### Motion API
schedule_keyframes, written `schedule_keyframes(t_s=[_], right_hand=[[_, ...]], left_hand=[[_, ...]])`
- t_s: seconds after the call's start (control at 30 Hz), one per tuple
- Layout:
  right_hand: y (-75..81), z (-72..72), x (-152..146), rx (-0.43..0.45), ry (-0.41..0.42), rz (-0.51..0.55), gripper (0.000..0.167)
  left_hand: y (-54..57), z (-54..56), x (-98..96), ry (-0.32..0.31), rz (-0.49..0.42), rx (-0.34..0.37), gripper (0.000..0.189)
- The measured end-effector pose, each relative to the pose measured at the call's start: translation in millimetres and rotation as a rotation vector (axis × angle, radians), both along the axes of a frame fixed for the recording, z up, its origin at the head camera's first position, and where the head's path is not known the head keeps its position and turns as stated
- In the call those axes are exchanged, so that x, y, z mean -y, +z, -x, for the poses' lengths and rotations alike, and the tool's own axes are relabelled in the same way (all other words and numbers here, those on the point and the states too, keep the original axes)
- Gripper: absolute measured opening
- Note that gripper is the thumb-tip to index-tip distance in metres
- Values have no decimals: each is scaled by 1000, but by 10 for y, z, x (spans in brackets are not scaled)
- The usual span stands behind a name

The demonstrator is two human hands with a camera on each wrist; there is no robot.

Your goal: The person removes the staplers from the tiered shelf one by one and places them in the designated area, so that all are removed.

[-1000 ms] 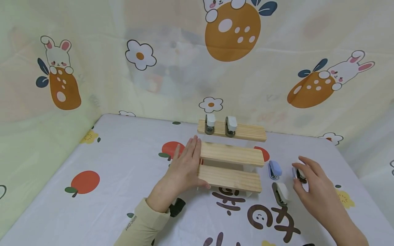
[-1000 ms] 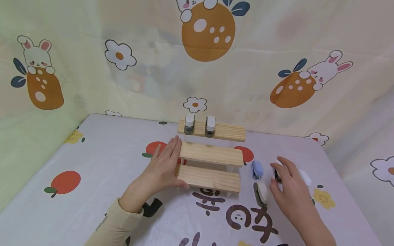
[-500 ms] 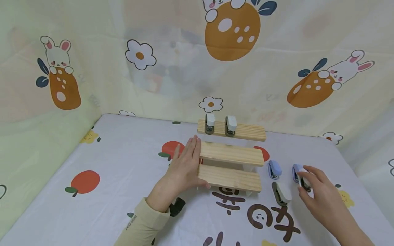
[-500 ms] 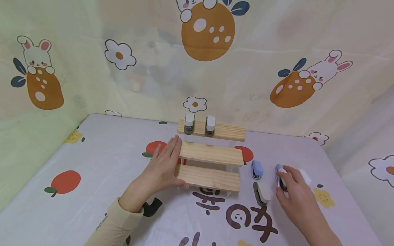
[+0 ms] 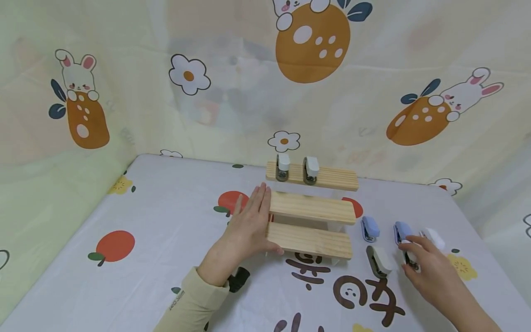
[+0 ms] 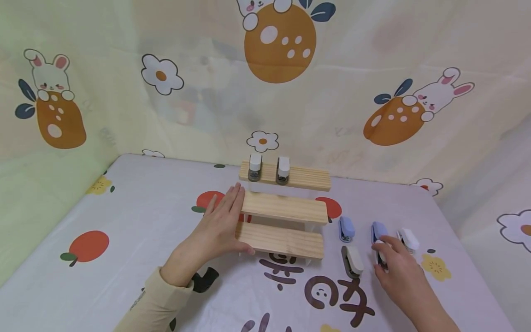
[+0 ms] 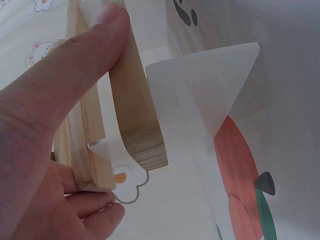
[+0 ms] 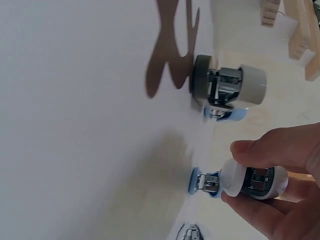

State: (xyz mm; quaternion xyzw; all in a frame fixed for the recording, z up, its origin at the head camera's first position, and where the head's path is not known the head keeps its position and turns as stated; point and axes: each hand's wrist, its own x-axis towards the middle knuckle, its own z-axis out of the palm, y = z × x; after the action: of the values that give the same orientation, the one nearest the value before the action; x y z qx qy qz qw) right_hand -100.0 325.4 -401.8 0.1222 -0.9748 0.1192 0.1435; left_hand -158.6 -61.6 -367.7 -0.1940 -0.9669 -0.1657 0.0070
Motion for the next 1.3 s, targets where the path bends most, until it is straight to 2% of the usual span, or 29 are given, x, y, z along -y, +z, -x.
schedule_keyframes(t_s=[0.3, 0.67, 0.9, 1.1, 1.17, 1.3], right_hand=[[-56, 38, -29, 82, -3, -13, 38], [-112, 58, -58, 65, 40, -38, 37], [-96, 68, -79, 170, 9, -38, 36], [-64, 68, -72, 219, -2, -35, 31], [-36, 62, -62, 212, 7, -38, 29], [69, 55, -30, 142, 34, -33, 26]], left_hand=[[-7, 2, 6, -2, 5, -6, 143], [15, -13, 4, -3, 6, -5, 141], [18, -17, 11, -2, 9, -10, 142], [18, -15, 12, -3, 7, -9, 143], [17, -14, 11, -3, 6, -9, 143], [17, -15, 12, -4, 1, -2, 143]])
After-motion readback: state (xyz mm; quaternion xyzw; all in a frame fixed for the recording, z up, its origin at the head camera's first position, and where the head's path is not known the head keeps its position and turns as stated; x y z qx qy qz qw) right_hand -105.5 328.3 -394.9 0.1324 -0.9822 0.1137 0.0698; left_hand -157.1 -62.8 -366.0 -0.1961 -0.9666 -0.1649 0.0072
